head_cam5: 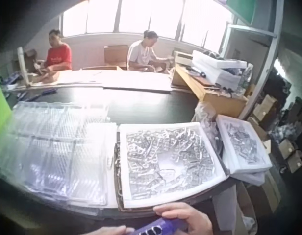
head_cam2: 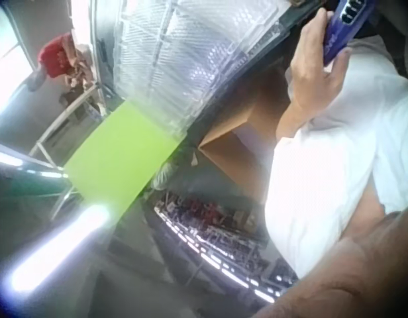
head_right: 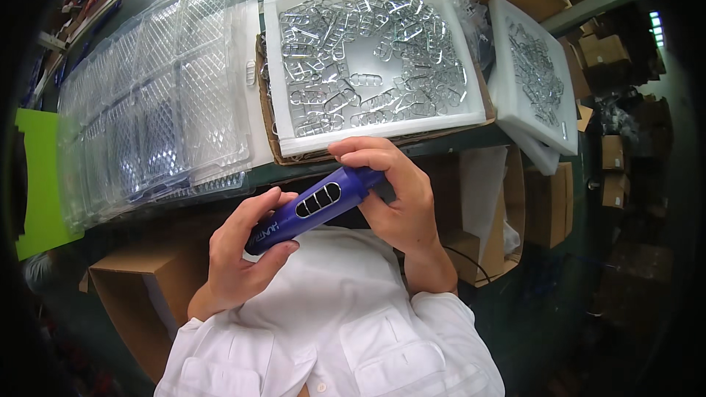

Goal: The person repeatedly picks up a purple handheld device and a small metal clip from a tray, inserts the clip into the device, and places the assembled unit into a cardboard box. The process is repeated continuously throughout the clip.

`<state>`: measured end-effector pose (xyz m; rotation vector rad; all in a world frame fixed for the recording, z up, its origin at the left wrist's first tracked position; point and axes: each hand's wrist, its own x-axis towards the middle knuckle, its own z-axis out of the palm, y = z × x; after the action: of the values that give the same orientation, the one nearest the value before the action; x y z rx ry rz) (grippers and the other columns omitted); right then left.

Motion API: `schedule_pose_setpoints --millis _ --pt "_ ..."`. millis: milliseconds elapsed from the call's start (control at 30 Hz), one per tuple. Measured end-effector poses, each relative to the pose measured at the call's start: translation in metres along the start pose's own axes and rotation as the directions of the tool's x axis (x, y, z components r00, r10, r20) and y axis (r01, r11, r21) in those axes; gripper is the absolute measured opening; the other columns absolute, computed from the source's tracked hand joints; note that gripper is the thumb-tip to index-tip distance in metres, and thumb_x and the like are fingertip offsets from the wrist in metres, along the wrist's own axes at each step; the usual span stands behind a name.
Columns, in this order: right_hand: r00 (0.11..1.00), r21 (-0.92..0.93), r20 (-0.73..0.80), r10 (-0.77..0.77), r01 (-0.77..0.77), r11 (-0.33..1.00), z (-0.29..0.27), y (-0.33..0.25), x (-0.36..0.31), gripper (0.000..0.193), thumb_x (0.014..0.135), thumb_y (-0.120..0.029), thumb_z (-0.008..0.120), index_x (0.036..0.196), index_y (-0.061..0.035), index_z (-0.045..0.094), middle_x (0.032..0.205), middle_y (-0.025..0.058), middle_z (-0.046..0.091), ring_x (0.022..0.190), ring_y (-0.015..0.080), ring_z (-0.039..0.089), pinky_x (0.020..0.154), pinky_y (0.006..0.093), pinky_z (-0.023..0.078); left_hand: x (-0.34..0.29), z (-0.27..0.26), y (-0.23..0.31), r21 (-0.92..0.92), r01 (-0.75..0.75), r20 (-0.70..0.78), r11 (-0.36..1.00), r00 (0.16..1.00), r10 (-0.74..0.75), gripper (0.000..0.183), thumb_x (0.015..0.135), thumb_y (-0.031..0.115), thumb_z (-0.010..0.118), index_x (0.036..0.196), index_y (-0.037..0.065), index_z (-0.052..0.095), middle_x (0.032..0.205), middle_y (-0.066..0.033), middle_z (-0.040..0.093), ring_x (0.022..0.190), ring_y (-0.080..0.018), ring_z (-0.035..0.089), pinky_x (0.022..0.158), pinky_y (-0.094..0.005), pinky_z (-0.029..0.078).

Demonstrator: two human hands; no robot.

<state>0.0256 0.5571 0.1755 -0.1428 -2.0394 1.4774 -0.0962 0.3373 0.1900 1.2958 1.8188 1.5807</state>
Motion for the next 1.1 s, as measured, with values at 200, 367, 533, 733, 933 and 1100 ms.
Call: schedule_pose_setpoints --millis 200,367,533,733,933,1100 --pt "0.999 -0.004 -0.007 -0.032 0.032 0.999 -0.002 0.005 0.001 0.042 0.079 0.019 0.065 0.117 -0.0002 0.065 0.122 0.0214 0.072 0.113 0.0307 0.071 0.095 0.0367 0.058 0.000 0.003 0.001 0.058 -0.063 -0.011 0.996 0.998 0.063 0.069 0.078 -0.009 0.083 0.141 -0.003 0.055 0.131 -0.0239 0.068 0.115 -0.0329 0.071 0.097 -0.0377 0.058" --pt "0.999 -0.008 -0.034 -0.041 0.040 0.999 -0.002 0.010 0.002 0.048 0.077 0.021 0.062 0.119 -0.0004 0.065 0.124 0.0203 0.072 0.111 0.0292 0.073 0.093 0.0354 0.058 0.003 0.003 0.003 0.107 -0.101 -0.002 0.989 0.995 0.101 0.067 0.077 -0.010 0.083 0.138 -0.001 0.059 0.131 -0.0251 0.067 0.116 -0.0347 0.071 0.096 -0.0383 0.058" --pt "0.978 -0.009 -0.210 -0.010 0.008 1.000 -0.001 0.007 0.006 0.045 0.085 0.018 0.063 0.127 0.0010 0.064 0.128 0.0211 0.070 0.105 0.0247 0.074 0.094 0.0349 0.058 0.020 -0.012 0.016 0.218 -0.147 0.014 0.965 0.989 0.147 0.059 0.077 -0.010 0.082 0.132 -0.002 0.064 0.130 -0.0266 0.067 0.115 -0.0350 0.070 0.094 -0.0385 0.058" --pt "0.965 -0.024 -0.261 -0.012 0.006 1.000 -0.020 0.022 0.001 0.034 0.089 0.014 0.065 0.121 0.0010 0.065 0.126 0.0195 0.071 0.099 0.0207 0.074 0.093 0.0326 0.057 0.137 -0.069 0.032 0.491 -0.209 -0.073 0.845 0.957 0.280 0.043 0.090 0.001 0.073 0.132 0.003 0.069 0.123 -0.0177 0.071 0.110 -0.0306 0.071 0.092 -0.0361 0.055" --pt "0.972 -0.099 -0.233 0.019 -0.043 0.994 -0.026 0.020 0.001 0.028 0.088 0.013 0.066 0.112 0.0008 0.068 0.121 0.0178 0.072 0.095 0.0211 0.073 0.091 0.0334 0.057 0.352 -0.152 -0.086 0.655 0.060 -0.173 0.754 0.982 0.071 0.054 0.103 0.035 0.067 0.148 0.007 0.058 0.126 -0.0195 0.070 0.106 -0.0230 0.070 0.091 -0.0341 0.055" --pt "0.954 -0.229 -0.300 0.018 -0.091 0.969 -0.042 0.024 -0.009 0.028 0.089 0.012 0.065 0.115 0.0006 0.068 0.121 0.0170 0.072 0.095 0.0223 0.073 0.089 0.0335 0.057 0.382 -0.193 -0.147 0.700 -0.010 -0.189 0.714 0.961 0.199 0.064 0.107 0.046 0.056 0.154 0.002 0.050 0.149 -0.0244 0.058 0.139 -0.0350 0.056 0.119 -0.0406 0.040"
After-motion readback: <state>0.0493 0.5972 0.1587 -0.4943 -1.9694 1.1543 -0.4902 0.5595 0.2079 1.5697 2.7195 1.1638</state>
